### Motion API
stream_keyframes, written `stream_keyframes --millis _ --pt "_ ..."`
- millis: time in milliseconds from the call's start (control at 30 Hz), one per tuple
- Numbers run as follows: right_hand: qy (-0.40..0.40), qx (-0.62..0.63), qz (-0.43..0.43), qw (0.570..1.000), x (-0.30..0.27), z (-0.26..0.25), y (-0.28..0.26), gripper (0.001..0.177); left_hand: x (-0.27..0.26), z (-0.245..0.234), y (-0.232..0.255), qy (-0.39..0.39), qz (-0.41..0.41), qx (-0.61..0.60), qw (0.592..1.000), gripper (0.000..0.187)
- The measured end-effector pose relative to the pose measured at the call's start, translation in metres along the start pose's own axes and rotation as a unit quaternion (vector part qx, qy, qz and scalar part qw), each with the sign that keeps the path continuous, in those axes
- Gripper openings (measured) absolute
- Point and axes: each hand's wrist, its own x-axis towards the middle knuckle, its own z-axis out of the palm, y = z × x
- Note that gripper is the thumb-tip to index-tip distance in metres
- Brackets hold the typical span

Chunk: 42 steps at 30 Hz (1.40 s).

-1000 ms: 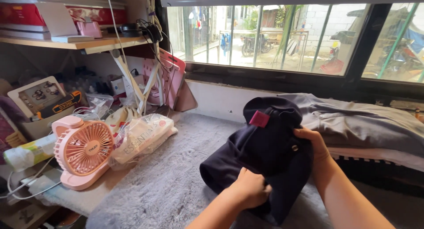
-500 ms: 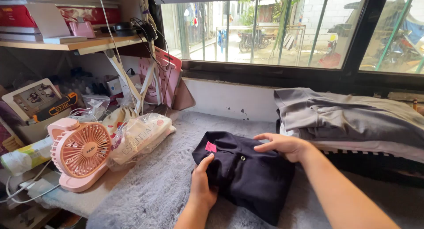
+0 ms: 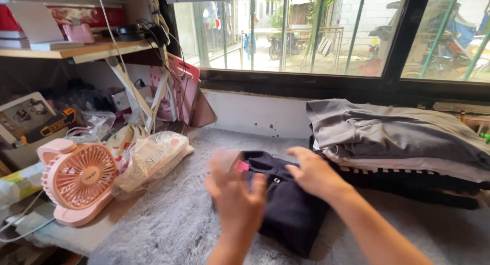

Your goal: Folding items of clothing on a desk and organizing them into stacks.

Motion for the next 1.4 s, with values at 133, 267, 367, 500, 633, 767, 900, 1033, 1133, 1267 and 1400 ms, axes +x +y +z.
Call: stream_keyframes --millis 133,267,367,500,633,767,900,1033,1133,1267,1400 --pt "0.008 -0.020 -0.137 0.990 -0.009 0.031 -0.014 0.053 -0.022 0.009 0.018 -0.307 0.020 0.123 0.944 0.071" --pt "-0.126 -0.070 0.019 0.989 -0.005 0.029 -0.006 0.073 -0.011 0.008 0.014 -0.483 -0.049 0.153 0.861 0.095" --pt "-0.052 -0.044 0.072 0.995 -0.012 0.026 0.020 0.078 0.017 0.005 -0.011 -0.452 -0.142 0.170 0.864 0.102" --pt "0.017 -0.137 0.186 0.973 -0.072 -0.029 -0.024 0.075 0.043 0.036 -0.095 -0.411 -0.218 0.165 0.870 0.094" --pt "-0.069 0.037 0.298 0.952 -0.095 -0.002 0.002 0.100 0.044 0.061 -0.138 -0.476 -0.230 0.119 0.840 0.088" --pt "0.062 0.250 0.195 0.946 -0.083 0.006 -0.027 0.097 0.041 0.042 -0.129 -0.457 -0.301 -0.068 0.835 0.056" --pt "0.117 0.340 0.087 0.929 -0.036 0.006 -0.035 0.081 0.057 0.042 -0.138 -0.366 -0.334 -0.251 0.832 0.048" --pt "0.119 0.398 0.083 0.906 0.046 0.008 -0.037 0.065 0.122 0.074 -0.157 -0.290 -0.243 -0.302 0.875 0.047" --pt "0.214 0.318 0.003 0.924 0.100 0.033 -0.030 0.044 0.162 0.097 -0.165 -0.235 -0.223 -0.257 0.911 0.052" --pt "0.180 0.202 0.118 0.955 0.137 0.119 0.012 0.049 0.137 0.135 -0.171 -0.215 -0.219 0.070 0.949 0.075" --pt "0.321 0.077 -0.054 0.942 0.125 0.118 -0.010 0.057 0.094 0.157 -0.146 -0.218 -0.014 0.212 0.952 0.079"
